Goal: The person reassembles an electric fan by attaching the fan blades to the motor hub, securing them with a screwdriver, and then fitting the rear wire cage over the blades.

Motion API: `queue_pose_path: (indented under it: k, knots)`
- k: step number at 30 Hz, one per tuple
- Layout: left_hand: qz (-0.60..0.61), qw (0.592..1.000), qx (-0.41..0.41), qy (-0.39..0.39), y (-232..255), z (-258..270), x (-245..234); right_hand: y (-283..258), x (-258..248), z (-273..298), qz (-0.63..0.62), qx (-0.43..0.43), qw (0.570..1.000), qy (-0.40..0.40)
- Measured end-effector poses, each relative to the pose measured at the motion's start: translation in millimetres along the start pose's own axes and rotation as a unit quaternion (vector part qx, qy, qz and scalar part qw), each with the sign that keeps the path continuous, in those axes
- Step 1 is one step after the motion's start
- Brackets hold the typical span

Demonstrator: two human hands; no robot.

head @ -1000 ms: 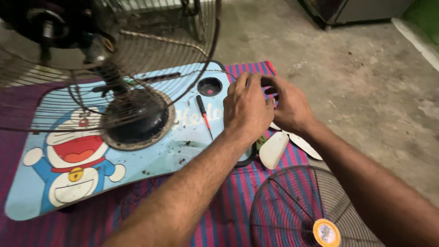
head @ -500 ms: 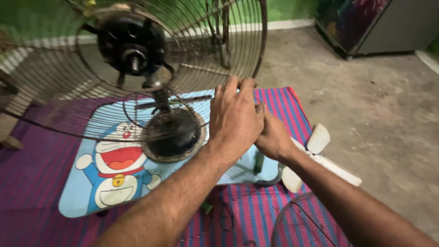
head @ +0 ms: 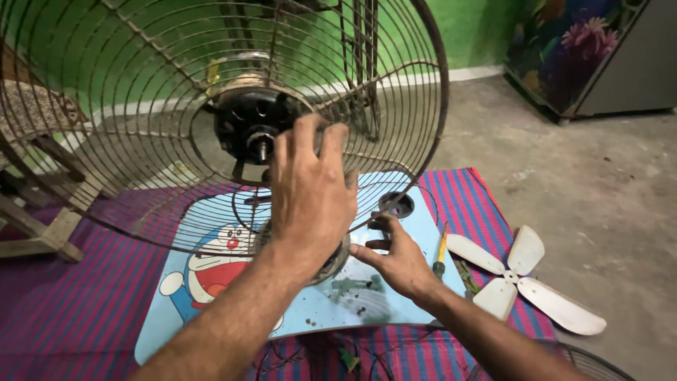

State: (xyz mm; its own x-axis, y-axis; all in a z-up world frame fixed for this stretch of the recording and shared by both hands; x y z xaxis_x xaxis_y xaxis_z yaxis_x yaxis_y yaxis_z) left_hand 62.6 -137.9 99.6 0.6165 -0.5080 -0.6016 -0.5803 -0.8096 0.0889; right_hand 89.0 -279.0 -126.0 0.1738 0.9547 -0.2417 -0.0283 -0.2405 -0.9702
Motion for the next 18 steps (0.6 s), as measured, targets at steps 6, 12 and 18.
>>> queue_pose_path:
  k: [6,12,18]
  knots:
    - [-0.143,0.984,0.086,0.062,-11.5,-5.0,-11.0,5.4,29.0,-4.3,-0.075,0.019,0.997,-0.031]
    - [-0.159,0.979,0.100,0.077,-29.3,-11.9,-19.7,9.6,45.7,-5.8,-0.139,0.060,0.988,-0.036]
    - [-0.152,0.977,0.134,0.073,-29.7,-6.5,-26.5,17.6,70.3,-9.0,-0.218,0.073,0.969,-0.085]
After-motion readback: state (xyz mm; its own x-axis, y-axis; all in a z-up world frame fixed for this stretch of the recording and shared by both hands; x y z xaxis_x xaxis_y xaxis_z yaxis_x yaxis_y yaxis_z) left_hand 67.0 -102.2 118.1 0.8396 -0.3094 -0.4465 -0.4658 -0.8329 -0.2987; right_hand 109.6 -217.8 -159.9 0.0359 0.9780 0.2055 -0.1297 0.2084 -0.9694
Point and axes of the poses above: each hand's wrist, its own z-axis away from the middle knuckle, its own x-axis out of the palm, y = z × x, the point moved 10 cm from there along -z, towards the middle knuckle, and after that the axes turned 8 degrees about -z, right-handed, at the moved point
